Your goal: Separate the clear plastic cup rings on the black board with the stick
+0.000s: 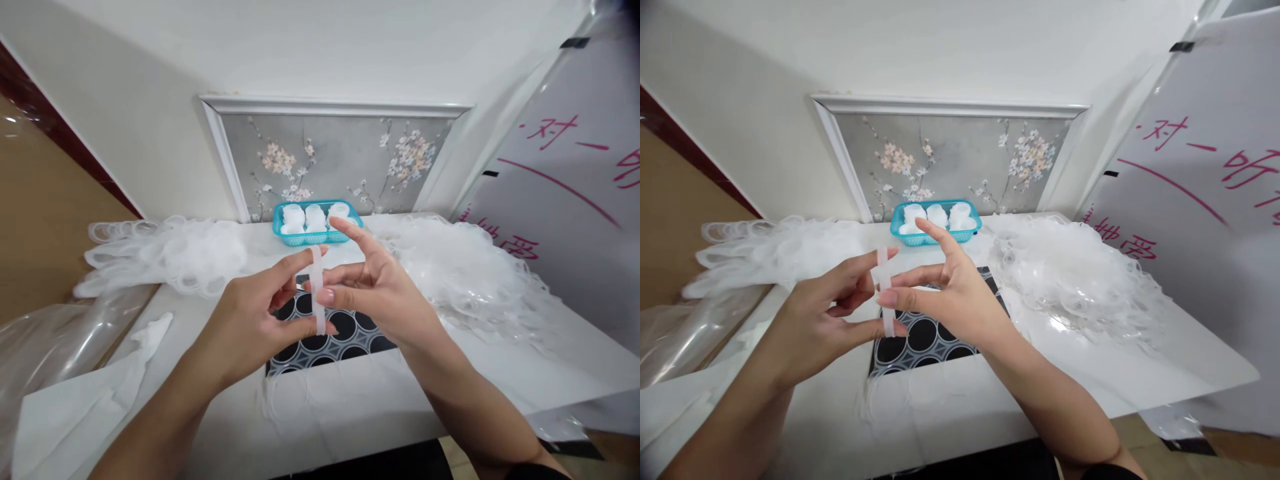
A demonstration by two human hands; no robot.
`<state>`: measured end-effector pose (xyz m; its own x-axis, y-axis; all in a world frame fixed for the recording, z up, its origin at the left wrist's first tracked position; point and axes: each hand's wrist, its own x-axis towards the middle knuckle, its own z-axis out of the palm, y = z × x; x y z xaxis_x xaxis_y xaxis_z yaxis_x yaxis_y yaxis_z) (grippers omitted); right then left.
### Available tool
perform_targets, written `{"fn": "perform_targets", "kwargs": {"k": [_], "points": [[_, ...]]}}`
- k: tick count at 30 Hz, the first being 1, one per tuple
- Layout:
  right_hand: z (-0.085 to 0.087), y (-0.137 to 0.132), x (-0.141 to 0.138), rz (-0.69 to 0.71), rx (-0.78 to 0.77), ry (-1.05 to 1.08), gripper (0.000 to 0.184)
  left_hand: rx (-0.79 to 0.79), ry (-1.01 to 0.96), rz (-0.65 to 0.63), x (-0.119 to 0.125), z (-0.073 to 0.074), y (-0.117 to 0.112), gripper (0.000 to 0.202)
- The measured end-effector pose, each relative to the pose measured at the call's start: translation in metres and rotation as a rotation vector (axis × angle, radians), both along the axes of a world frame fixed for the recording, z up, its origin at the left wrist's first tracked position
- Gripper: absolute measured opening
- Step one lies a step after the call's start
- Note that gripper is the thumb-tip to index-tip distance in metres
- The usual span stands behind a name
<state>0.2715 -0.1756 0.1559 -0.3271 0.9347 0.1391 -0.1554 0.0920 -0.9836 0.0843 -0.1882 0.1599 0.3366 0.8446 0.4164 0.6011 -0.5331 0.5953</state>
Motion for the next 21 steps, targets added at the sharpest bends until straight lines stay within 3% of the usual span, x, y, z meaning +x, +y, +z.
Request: {"fn": "perform_targets", "kwargs": {"k": [7,21], "points": [[-0.0020,0.0030,0.0001,0.058,-0.043,0.080,0.093,-0.036,-0.042,-0.020,0.0017,-0.0002,0.0012,0.072],[0.0011,-0.0019,-0.0028,-0.024,0.049,0.060,0.085,-0.008,-0.017,0.015,0.0049,-0.0023,0.0008,0.067]]}}
